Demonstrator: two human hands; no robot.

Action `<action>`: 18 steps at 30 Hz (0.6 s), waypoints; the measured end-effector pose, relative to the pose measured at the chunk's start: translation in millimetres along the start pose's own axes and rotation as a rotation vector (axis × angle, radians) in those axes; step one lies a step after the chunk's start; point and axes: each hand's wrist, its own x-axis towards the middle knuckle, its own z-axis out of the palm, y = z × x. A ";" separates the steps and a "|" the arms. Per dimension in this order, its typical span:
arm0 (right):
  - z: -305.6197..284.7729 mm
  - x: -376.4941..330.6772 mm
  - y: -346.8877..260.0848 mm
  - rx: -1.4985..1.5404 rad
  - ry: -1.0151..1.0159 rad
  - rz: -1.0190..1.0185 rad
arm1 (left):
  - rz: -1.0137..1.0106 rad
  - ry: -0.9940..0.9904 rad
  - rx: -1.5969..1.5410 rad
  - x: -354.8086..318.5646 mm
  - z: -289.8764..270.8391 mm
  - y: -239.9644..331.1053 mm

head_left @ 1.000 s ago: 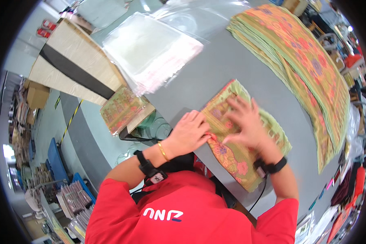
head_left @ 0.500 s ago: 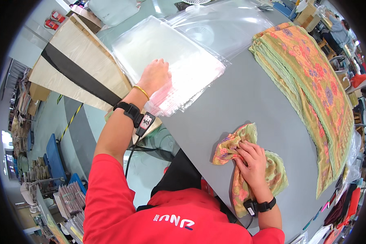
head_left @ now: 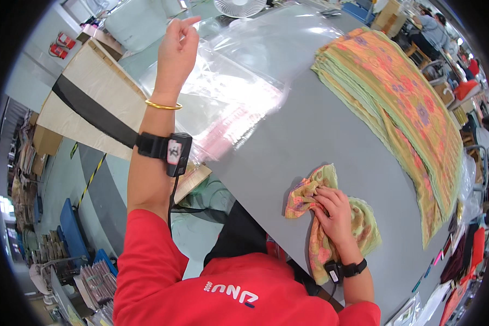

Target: The person repeatedly folds patterned fabric pieces and places them into clear plastic bags. They smooth the fabric inside the bags and set the sealed packages aside on the table.

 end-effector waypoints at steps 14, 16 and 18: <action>-51.3 -90.2 -30.6 -0.022 0.278 0.143 | 0.712 -0.835 -0.222 -221.3 136.5 204.7; -43.1 -91.4 -35.2 -0.017 0.195 0.170 | 0.918 -0.746 -0.188 -245.3 136.8 241.7; -33.8 -92.6 -33.2 -0.105 0.203 0.198 | 0.979 -0.687 -0.197 -272.1 124.1 264.6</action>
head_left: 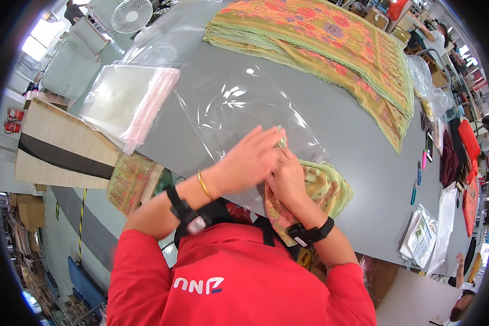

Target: The person repeatedly folds patterned fabric pieces and places them into clear plastic bags. They smooth the fabric inside the bags and set the sealed packages aside on the table.

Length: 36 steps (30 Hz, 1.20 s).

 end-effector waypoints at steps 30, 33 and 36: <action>108.1 124.5 3.7 -0.283 -0.133 -0.190 | 0.042 -0.326 -0.049 -82.0 20.1 95.7; 111.7 139.6 1.5 -0.321 -0.195 -0.184 | 0.030 -0.200 0.056 -82.2 18.4 100.2; 100.5 130.7 6.1 -0.314 -0.298 -0.148 | 0.162 -0.194 0.082 -74.1 0.1 92.2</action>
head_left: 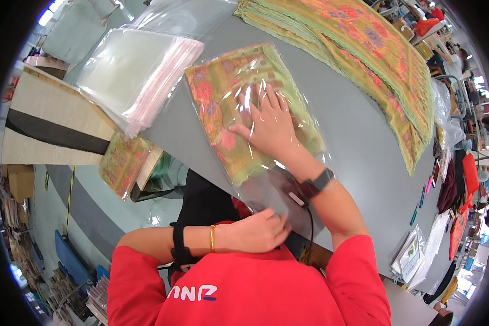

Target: The person repeatedly folds patterned fabric pieces and places them into clear plastic bags. They smooth the fabric inside the bags and set the sealed packages aside on the table.

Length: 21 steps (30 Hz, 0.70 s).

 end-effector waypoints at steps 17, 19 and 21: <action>46.9 100.6 22.5 -0.015 0.349 0.059 | -0.749 0.378 -0.065 -76.6 14.2 -306.9; 47.2 106.9 29.4 -0.061 0.296 0.117 | -0.674 0.241 -0.180 -62.9 8.1 -311.2; 44.9 111.3 38.1 -0.125 0.298 0.189 | -0.607 0.176 -0.221 -52.5 6.7 -312.8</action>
